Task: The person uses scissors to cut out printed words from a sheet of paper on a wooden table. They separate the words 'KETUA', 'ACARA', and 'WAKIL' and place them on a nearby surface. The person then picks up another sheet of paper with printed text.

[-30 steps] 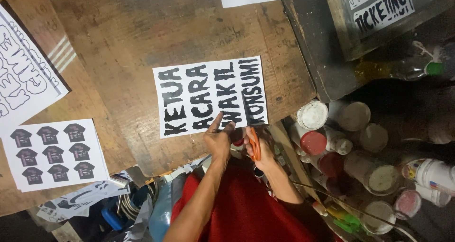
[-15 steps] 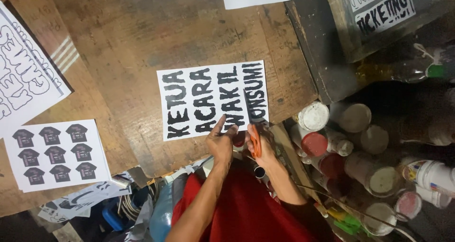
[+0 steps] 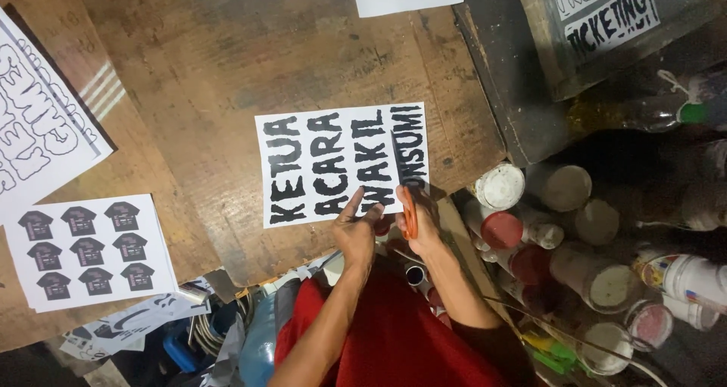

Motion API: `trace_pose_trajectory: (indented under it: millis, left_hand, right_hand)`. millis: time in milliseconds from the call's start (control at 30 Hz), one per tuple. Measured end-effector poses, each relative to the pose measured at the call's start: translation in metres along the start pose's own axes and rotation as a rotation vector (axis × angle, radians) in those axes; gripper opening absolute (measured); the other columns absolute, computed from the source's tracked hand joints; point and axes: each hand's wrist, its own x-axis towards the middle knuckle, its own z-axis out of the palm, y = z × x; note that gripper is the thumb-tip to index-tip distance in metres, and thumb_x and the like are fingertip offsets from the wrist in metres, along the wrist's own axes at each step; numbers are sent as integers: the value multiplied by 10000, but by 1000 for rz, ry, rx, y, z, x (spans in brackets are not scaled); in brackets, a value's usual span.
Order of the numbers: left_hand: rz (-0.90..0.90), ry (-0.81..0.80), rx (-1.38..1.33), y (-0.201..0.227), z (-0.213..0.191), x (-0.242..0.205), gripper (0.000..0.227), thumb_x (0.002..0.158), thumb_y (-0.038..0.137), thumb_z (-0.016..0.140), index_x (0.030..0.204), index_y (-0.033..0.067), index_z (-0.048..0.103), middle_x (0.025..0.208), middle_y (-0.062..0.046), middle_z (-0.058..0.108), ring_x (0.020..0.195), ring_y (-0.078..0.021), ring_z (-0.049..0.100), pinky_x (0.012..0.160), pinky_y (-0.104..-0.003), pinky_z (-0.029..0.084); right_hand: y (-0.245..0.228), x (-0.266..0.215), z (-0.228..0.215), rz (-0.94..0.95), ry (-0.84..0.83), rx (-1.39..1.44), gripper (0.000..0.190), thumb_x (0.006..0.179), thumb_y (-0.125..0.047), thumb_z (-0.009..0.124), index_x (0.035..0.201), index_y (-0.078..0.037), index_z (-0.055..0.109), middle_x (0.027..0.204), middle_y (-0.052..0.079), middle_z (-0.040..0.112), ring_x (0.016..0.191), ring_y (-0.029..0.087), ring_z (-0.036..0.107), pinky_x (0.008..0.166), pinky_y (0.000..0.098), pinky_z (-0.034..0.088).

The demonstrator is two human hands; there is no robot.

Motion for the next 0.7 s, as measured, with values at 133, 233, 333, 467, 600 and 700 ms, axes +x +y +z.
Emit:
trace_pose_trajectory:
  millis: [133,233,333,467,600,700]
  left_hand:
    - [-3,0,-17,-4,-1,4,569,693,-77,832,1235,66,732,1034,-245,751,723,-160,704,636,-305,625]
    - [-15,11,-8,-6,-2,7,571,697,-64,833,1237,95,736,917,-227,762,689,-189,725,619,-300,610]
    - [-41,17,-15,4,1,-4,580,693,-65,834,1242,100,739,882,-235,762,678,-200,726,616,-297,613]
    - [-62,10,-4,14,4,-12,582,700,-52,832,1249,115,739,841,-231,762,657,-200,727,600,-299,612]
    - [-64,19,1,18,1,-11,581,686,-45,845,1231,133,753,801,-214,764,634,-181,719,581,-288,599]
    - [-56,15,2,17,-1,-8,596,686,-60,832,1251,108,738,794,-228,763,626,-198,724,576,-290,602]
  right_hand:
    - [-19,-9,13,9,15,-25,362,846,-358,874,944,-158,589,665,20,545,420,110,499,348,175,368]
    - [-23,-11,19,4,31,-40,374,822,-365,893,862,-167,579,649,1,500,432,124,525,347,190,380]
    - [-41,-23,33,-61,49,-69,329,820,-319,898,861,-152,617,618,25,504,399,155,525,327,213,376]
    - [-79,-54,64,-62,70,-68,336,797,-335,905,798,-148,625,610,3,512,398,133,517,318,211,388]
    - [-71,-43,61,-84,105,-96,311,778,-316,915,817,-151,654,624,15,502,440,175,541,323,240,384]
    - [-70,-33,59,-75,120,-101,277,782,-312,912,849,-176,681,696,2,543,583,153,565,392,231,417]
